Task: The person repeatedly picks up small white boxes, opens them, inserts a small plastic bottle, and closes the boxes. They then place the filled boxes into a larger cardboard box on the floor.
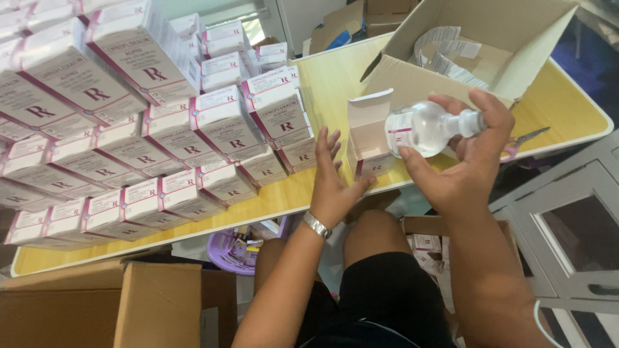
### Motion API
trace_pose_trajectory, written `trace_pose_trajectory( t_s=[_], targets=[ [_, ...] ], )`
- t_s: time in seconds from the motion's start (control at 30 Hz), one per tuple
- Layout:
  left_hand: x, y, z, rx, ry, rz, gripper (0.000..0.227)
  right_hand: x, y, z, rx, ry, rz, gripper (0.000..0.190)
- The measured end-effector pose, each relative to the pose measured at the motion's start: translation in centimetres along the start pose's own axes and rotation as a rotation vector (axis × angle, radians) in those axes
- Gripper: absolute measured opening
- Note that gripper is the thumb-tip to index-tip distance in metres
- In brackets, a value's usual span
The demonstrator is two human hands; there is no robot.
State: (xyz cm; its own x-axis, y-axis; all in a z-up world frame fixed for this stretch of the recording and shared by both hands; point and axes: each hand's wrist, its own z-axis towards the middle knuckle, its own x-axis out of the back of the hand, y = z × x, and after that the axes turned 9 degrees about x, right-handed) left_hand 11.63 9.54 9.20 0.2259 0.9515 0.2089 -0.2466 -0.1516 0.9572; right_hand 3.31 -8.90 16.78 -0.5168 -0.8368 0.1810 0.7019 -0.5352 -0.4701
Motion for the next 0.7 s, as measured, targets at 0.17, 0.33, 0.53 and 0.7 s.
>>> trace_pose_trajectory(
  t_s=[0.17, 0.33, 0.53, 0.7],
  targets=[
    [0.7, 0.5, -3.4, -0.192, 0.034, 0.194, 0.116, -0.4, 0.1, 0.4, -0.181, 0.206, 0.416, 0.085],
    [1.5, 1.1, -6.6, -0.203, 0.04, 0.233, 0.099, -1.3, 0.1, 0.0, -0.179, 0.266, 0.495, 0.084],
    [4.0, 1.4, -9.3, -0.261, 0.153, 0.221, 0.028, -4.7, -2.5, -2.3, -0.205, 0.231, 0.299, 0.077],
    [7.8, 1.7, -12.4, -0.289, 0.333, 0.276, 0.042, -10.3, -4.6, -6.0, -0.179, 0.007, 0.295, 0.083]
  ],
)
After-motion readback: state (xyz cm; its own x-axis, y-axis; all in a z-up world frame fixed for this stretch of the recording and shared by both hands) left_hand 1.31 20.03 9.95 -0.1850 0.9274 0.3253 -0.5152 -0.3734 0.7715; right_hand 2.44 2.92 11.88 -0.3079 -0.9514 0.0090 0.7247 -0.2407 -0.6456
